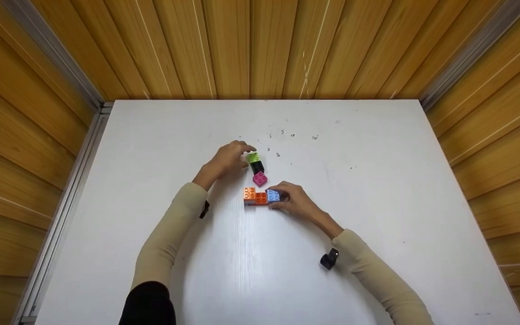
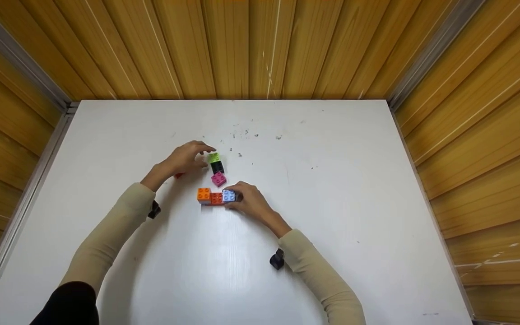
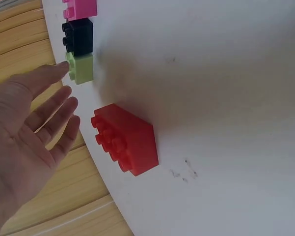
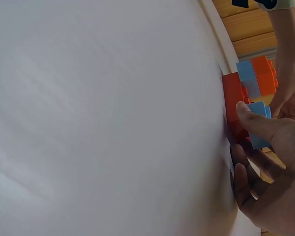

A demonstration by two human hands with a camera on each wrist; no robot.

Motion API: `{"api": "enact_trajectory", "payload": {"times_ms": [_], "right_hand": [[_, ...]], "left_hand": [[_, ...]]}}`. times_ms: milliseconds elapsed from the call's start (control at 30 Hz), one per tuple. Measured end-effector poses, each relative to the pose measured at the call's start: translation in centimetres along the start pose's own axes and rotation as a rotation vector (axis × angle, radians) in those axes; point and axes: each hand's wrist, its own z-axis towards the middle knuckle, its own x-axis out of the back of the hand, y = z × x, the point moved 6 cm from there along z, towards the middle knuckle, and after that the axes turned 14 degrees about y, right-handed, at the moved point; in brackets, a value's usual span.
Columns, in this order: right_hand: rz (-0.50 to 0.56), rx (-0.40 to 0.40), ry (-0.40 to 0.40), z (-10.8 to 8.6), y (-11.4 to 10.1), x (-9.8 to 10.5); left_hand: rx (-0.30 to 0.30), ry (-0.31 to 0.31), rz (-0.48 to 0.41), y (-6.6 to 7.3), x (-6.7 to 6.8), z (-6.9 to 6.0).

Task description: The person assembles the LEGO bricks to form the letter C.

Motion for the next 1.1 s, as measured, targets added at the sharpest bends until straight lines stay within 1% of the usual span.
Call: {"api": "enact_trajectory", "payload": {"times_ms": [67, 133, 233, 367, 500, 633, 800, 900, 1100], "right_hand": [[0.008, -0.001, 0.005, 0.1, -0.1, 0.0], [0.011, 0.006, 0.013, 0.0, -0.1, 0.0], [0.017, 0.011, 0.025, -0.2, 0.0, -0.1], [0.029, 0.012, 0.032, -0.4, 0.1, -0.1], [0.034, -0.003, 0.032, -0.5, 0.1, 0.0], [0.025, -0.023, 0.027, -0.6, 0.2, -0.2], [-0.003, -0.002, 0.052, -0.5, 0.0, -0.2], [-0.010, 0.005, 0.052, -0.4, 0.0, -0.3], [0.005, -0.013, 0.044, -0.3, 0.1, -0.3]], "left_hand": [[-0.036, -0.025, 0.058, 0.3, -0.5, 0.2], [-0.052, -0.039, 0.082, 0.4, -1.0, 0.2], [-0.048, -0.036, 0.067, 0.4, -1.4, 0.2], [-0.043, -0.003, 0.057, 0.2, -1.7, 0.0], [-0.021, 0.029, 0.038, 0.0, -1.7, -0.1], [0.010, 0.037, 0.021, -0.2, -1.8, -0.2], [0.032, 0.049, 0.018, -0.4, -1.8, -0.1], [0.051, 0.054, 0.011, -0.6, -1.6, -0.1], [0.080, 0.048, -0.034, -0.8, -0.9, -0.2]]}}
